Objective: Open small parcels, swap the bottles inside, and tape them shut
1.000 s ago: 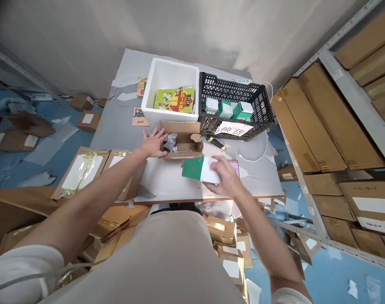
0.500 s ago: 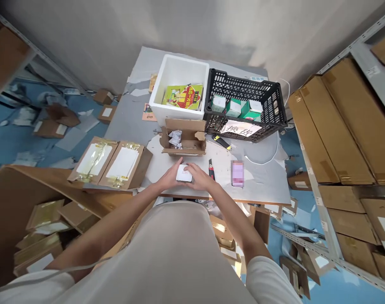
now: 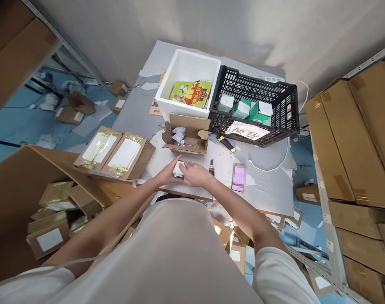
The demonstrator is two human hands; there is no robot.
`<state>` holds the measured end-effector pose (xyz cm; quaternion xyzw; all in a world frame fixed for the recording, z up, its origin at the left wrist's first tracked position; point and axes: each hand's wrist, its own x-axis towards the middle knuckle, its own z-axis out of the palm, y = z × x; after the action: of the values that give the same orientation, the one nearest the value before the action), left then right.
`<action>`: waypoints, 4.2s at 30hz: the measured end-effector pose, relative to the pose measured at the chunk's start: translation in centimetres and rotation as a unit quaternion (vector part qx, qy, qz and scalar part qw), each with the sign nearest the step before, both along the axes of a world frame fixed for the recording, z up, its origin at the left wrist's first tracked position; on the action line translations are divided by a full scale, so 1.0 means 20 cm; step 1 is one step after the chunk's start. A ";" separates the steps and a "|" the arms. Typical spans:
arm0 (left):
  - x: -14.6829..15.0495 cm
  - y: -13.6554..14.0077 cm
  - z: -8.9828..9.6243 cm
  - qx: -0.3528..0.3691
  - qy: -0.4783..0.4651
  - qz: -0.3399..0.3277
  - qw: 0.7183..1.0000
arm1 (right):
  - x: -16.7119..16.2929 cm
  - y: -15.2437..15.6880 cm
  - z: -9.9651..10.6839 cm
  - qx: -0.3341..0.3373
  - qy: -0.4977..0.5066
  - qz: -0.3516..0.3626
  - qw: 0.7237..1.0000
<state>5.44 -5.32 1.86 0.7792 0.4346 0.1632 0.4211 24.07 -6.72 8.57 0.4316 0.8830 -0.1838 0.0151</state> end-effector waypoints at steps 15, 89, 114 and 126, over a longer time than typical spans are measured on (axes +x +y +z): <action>0.01 -0.04 0.13 0.112 0.092 0.047 0.988 | 0.06 -0.05 -0.19 0.063 0.207 -0.263 0.940; -0.04 -0.01 -0.15 0.119 -0.099 -0.060 0.986 | -0.06 0.05 0.12 0.010 -0.217 0.192 0.957; 0.03 -0.01 -0.14 0.060 -0.088 -0.084 0.991 | -0.07 0.03 0.22 -0.050 -0.191 0.157 0.968; 0.01 0.01 -0.10 0.064 -0.092 -0.111 0.987 | -0.01 -0.02 0.25 -0.041 -0.158 0.124 0.979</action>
<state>5.71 -5.15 -0.08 0.8297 0.2934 0.2135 0.4242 23.84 -7.05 13.48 0.3413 0.9080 -0.1461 0.1944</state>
